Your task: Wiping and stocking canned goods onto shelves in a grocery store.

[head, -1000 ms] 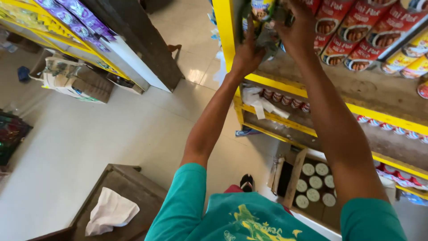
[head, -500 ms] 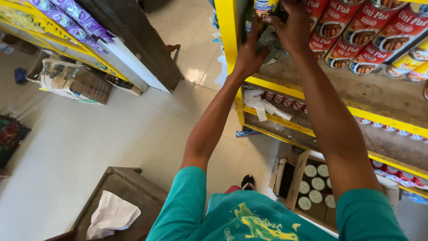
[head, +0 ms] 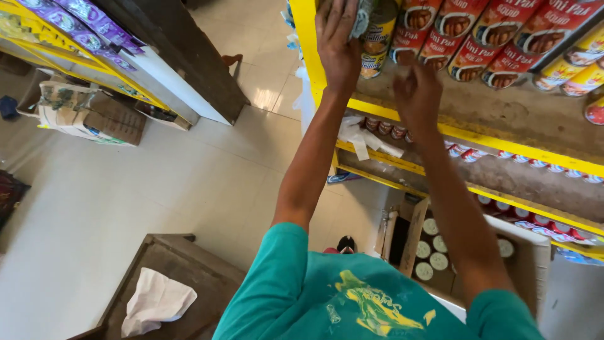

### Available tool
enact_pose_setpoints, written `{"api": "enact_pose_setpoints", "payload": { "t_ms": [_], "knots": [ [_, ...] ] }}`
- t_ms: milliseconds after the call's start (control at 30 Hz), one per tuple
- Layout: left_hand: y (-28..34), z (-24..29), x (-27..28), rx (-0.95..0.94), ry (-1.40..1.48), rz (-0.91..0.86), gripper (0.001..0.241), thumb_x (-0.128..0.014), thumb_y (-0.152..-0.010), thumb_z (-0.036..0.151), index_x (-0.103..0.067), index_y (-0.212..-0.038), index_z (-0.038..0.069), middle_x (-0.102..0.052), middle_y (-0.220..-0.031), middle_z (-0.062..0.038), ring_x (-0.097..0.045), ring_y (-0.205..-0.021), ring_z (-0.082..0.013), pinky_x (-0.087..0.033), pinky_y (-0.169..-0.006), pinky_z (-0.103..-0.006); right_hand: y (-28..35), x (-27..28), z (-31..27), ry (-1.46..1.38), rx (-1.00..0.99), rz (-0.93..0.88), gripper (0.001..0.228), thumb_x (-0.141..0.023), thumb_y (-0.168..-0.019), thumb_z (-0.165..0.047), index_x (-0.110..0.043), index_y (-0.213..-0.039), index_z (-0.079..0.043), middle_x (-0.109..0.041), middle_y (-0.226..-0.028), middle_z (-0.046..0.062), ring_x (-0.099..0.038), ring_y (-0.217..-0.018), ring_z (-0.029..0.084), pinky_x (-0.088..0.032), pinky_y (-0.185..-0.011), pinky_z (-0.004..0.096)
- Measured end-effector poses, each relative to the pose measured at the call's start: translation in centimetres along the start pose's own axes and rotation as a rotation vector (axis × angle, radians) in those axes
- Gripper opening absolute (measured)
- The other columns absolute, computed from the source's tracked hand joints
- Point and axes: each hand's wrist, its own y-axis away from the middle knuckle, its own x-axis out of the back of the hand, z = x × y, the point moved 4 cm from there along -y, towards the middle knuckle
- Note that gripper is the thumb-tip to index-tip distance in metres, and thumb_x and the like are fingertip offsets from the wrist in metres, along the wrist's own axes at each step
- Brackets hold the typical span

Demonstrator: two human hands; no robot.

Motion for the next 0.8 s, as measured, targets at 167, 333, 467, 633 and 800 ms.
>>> {"api": "enact_pose_setpoints", "payload": {
  "t_ms": [167,333,467,633,800],
  "knots": [
    [3.2,-0.8,-0.8,-0.038,-0.11,-0.075,0.08,-0.068,-0.083,-0.012,-0.056,-0.148,0.034,-0.048,-0.159,0.02,-0.051,-0.149,-0.0233,-0.048,-0.13,-0.0379,11.6,1.9,2.5,-0.078,-0.295,-0.017,0.033,-0.07,-0.089,0.0,-0.068,-0.122,-0.001,-0.065,-0.093,0.007,-0.053,-0.072,0.019,-0.044,-0.064,0.031],
    [7.0,-1.5,-0.6,0.019,-0.074,-0.138,0.081,-0.068,-0.074,-0.016,-0.061,-0.144,0.025,-0.055,-0.154,0.011,-0.047,-0.154,-0.0235,-0.044,-0.131,-0.0401,23.0,3.9,6.2,0.114,-0.616,-0.166,0.042,-0.07,-0.091,-0.017,-0.069,-0.131,-0.006,-0.069,-0.082,0.01,-0.065,-0.066,0.024,-0.049,-0.06,0.035],
    [10.4,-3.2,-1.0,0.084,-0.065,-0.254,0.072,-0.061,-0.073,-0.014,-0.067,-0.138,0.017,-0.061,-0.149,0.004,-0.053,-0.147,-0.0235,-0.044,-0.123,-0.038,30.0,5.7,8.0,0.02,-0.734,-0.126,0.04,-0.072,-0.092,-0.007,-0.066,-0.131,-0.001,-0.064,-0.088,0.009,-0.058,-0.073,0.021,-0.05,-0.068,0.034],
    [14.7,-6.5,-1.4,0.118,0.059,-0.432,0.066,-0.065,-0.08,-0.01,-0.067,-0.138,0.021,-0.062,-0.148,-0.002,-0.056,-0.141,-0.0235,-0.042,-0.119,-0.0361,36.2,9.1,9.0,0.102,-0.685,0.009,0.031,-0.058,-0.092,0.001,-0.068,-0.122,0.002,-0.075,-0.101,0.015,-0.072,-0.087,0.025,-0.055,-0.068,0.033],
    [18.0,-6.9,1.1,0.094,-0.429,-0.49,0.035,-0.068,-0.093,0.006,-0.073,-0.128,0.006,-0.073,-0.125,-0.019,-0.061,-0.127,-0.0359,-0.043,-0.116,-0.0481,46.1,12.9,12.9,0.059,-0.969,0.171,0.03,-0.074,-0.092,0.0,-0.072,-0.121,-0.001,-0.072,-0.104,0.028,-0.07,-0.095,0.047,-0.059,-0.082,0.053]
  ]
}}
